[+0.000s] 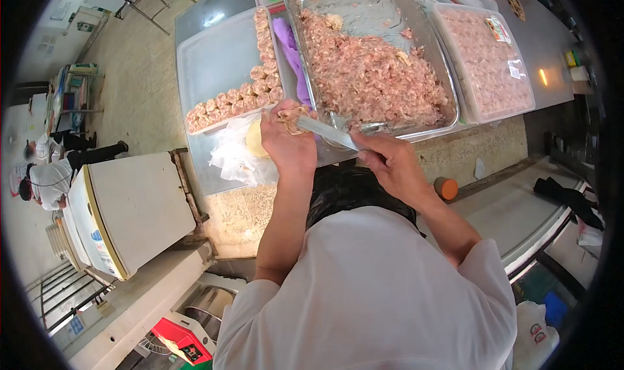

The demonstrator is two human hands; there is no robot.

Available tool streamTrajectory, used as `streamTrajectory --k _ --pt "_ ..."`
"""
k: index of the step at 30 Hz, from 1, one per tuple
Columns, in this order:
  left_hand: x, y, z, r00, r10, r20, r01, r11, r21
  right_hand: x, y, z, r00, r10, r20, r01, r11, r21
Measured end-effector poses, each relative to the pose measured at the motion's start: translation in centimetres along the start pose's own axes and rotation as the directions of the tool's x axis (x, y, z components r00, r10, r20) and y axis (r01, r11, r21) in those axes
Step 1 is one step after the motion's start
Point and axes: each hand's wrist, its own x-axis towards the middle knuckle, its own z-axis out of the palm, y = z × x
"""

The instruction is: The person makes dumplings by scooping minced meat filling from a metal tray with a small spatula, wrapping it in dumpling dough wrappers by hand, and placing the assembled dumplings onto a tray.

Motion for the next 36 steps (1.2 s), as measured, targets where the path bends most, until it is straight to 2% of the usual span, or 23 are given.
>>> streamTrajectory --k 1,4,5,7,8,10,11,12,13,15,16,19,22,25,28,31,34,36 --pt "0.4 -0.3 -0.6 1.0 -0.018 0.016 0.018 1.0 -0.017 0.1 -0.5 -0.2 0.999 0.045 0.03 -0.045 0.999 -0.015" --pt "0.9 -1.1 -1.3 0.999 0.018 0.03 -0.019 0.999 0.03 0.9 1.1 1.3 0.998 -0.046 -0.031 0.043 0.997 -0.066" --pt "1.0 -1.2 -1.3 0.998 0.047 0.03 -0.049 0.997 0.061 1.1 1.3 1.1 0.997 -0.058 -0.052 0.058 0.998 -0.005" --pt "-2.0 0.7 2.0 0.998 -0.024 0.061 0.025 0.999 -0.02 1.1 1.9 0.4 0.993 -0.071 -0.094 0.082 0.989 0.12" --pt "-3.3 1.3 3.1 0.995 -0.06 0.076 0.065 0.996 -0.06 1.1 1.8 -1.0 0.999 -0.014 -0.044 0.021 0.989 0.15" --pt "-1.1 1.9 -1.3 0.955 -0.136 0.264 0.037 0.937 0.347 2.1 0.3 -5.4 0.995 0.083 0.063 -0.094 0.976 0.198" --pt "0.1 2.4 -3.5 0.918 -0.2 0.341 -0.012 0.848 0.53 2.8 -0.6 -7.3 0.985 0.1 0.137 -0.119 0.984 0.136" --pt "0.3 2.7 -4.4 0.831 -0.374 0.412 -0.14 0.576 0.805 3.5 -1.5 -9.1 0.971 0.126 0.202 -0.143 0.987 0.071" --pt "-0.5 3.2 -3.5 0.74 -0.516 0.431 -0.115 0.534 0.837 3.8 -1.9 -10.2 0.949 0.163 0.268 -0.171 0.985 0.005" --pt "-2.1 4.1 -1.4 0.508 -0.75 0.424 -0.089 0.444 0.892 4.6 -1.7 -11.1 0.925 0.086 0.371 -0.049 0.993 -0.107" --pt "-2.0 3.6 -1.0 0.451 -0.703 0.549 -0.332 0.439 0.835 4.9 -1.8 -11.1 0.904 0.047 0.425 0.022 0.988 -0.156" --pt "-2.7 2.5 -0.1 0.45 -0.626 0.637 -0.439 0.466 0.768 5.3 -2.5 -10.5 0.876 0.066 0.477 -0.009 0.993 -0.121" --pt "-3.0 1.8 -0.9 0.5 -0.547 0.672 -0.478 0.473 0.74 4.8 -0.6 -9.4 0.867 0.102 0.487 -0.059 0.993 -0.103" --pt "-2.2 1.8 -2.0 0.595 -0.549 0.587 -0.465 0.361 0.808 4.4 -0.3 -10.7 0.922 0.046 0.383 0.062 0.962 -0.265" --pt "-2.8 1.7 -0.8 0.63 -0.52 0.577 -0.476 0.329 0.816 4.2 -1.5 -10.2 0.932 0.112 0.344 -0.079 0.991 -0.108" --pt "-1.7 1.2 -1.5 0.67 -0.472 0.573 -0.547 0.208 0.811 3.6 -0.2 -8.3 0.95 0.065 0.306 -0.035 0.994 -0.105" --pt "-1.9 0.0 -1.6 0.746 -0.247 0.618 -0.406 0.567 0.717 3.3 0.4 -10.9 0.979 0.097 0.178 -0.052 0.969 -0.242" --pt "-2.0 -0.4 -1.2 0.768 -0.15 0.622 -0.426 0.606 0.672 2.5 0.3 -11.4 0.961 0.219 0.17 -0.183 0.962 -0.203"
